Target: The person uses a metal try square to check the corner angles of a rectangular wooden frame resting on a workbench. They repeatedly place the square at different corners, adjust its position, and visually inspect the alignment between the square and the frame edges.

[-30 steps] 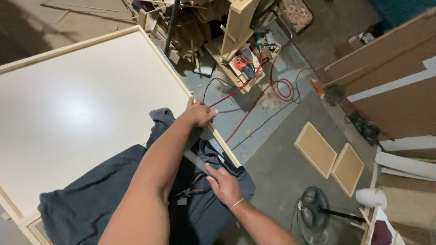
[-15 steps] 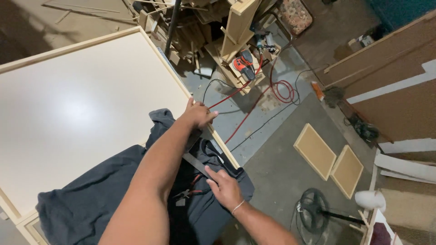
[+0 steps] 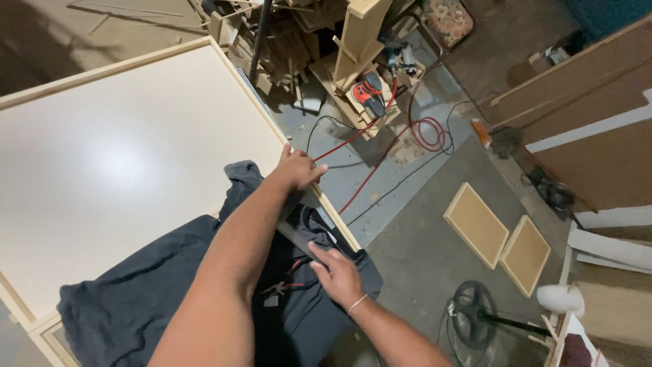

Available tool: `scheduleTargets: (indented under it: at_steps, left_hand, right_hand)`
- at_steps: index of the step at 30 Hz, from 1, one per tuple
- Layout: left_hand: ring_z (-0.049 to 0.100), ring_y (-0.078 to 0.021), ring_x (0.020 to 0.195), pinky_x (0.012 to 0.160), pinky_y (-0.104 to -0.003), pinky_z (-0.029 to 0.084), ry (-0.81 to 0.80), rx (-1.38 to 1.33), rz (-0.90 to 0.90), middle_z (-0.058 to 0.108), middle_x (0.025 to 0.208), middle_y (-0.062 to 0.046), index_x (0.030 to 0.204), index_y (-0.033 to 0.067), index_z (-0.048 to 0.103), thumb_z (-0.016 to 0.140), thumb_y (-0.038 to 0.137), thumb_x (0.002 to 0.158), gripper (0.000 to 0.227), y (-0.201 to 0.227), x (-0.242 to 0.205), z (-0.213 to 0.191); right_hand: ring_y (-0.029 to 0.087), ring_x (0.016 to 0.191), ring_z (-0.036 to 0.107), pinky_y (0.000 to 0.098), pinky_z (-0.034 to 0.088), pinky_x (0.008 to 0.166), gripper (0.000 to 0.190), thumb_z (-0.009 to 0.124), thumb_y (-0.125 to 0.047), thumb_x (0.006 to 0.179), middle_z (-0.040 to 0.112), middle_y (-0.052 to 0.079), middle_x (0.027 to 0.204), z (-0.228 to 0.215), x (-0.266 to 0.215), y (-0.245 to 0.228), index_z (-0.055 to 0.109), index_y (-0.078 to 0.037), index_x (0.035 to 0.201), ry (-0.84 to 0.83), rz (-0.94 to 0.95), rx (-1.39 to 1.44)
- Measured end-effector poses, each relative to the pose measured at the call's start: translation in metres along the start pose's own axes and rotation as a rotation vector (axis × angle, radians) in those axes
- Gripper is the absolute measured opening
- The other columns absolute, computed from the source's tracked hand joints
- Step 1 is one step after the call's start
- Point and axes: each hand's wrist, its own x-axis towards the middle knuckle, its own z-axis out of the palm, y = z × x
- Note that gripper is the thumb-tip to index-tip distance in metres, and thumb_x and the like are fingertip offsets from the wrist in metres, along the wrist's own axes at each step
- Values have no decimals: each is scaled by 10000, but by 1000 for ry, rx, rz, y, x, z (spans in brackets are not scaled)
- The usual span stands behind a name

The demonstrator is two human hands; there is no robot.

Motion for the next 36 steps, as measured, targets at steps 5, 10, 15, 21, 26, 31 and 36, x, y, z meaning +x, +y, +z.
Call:
scheduleTargets:
  at_steps: [5,10,15,21,26,31,36]
  left_hand:
    - [393,-269,1425,1260,-582,-84,12,-17,18,704,1195,-107,919,188,829,175,597,1032,780,-2,0,0]
    - [374,-250,1450,1264,-568,-94,-4,-25,-3,690,1260,-91,932,206,834,171,593,1032,774,5,-7,-5]
    - [375,-268,1444,1266,-567,-91,-33,13,-20,678,1266,-98,985,202,833,161,600,1036,783,6,-8,-7]
    - [390,-296,1426,1258,-591,-73,-1,25,5,686,1230,-120,998,167,824,150,616,1023,810,-1,3,1]
    - [348,-283,1483,1272,-552,-109,-14,-19,-24,672,1281,-137,993,171,829,181,604,1030,780,7,-8,-7]
    - [382,-288,1420,1273,-564,-96,-11,-11,-4,688,1194,-131,961,155,824,181,581,1040,775,6,-6,-5]
    - [312,-255,1471,1251,-587,-70,-84,126,-33,598,1409,37,1303,296,707,507,469,1001,402,9,-6,-8]
  right_hand:
    - [216,650,545,372,426,581,500,611,-315,992,465,28,778,4,-4,-6,551,-292,1487,-35,75,37]
    - [201,693,622,327,475,647,473,653,-264,962,550,42,789,7,-2,12,614,-248,1433,79,44,91]
    - [204,611,555,349,411,574,499,622,-330,1007,506,15,827,0,-8,17,529,-326,1497,-105,-23,22]
    - [246,691,579,406,425,583,495,628,-298,992,541,46,823,-2,-4,16,555,-271,1480,-53,-21,20]
    - [211,624,531,399,407,561,497,632,-334,996,497,19,807,-1,-5,31,544,-314,1485,-6,-15,-4]
    - [208,675,523,385,412,603,509,622,-312,1005,476,39,822,-10,-11,24,526,-279,1504,-54,20,53]
    - [204,677,564,386,442,600,505,615,-365,994,508,10,804,-6,-15,18,545,-288,1488,-50,39,-5]
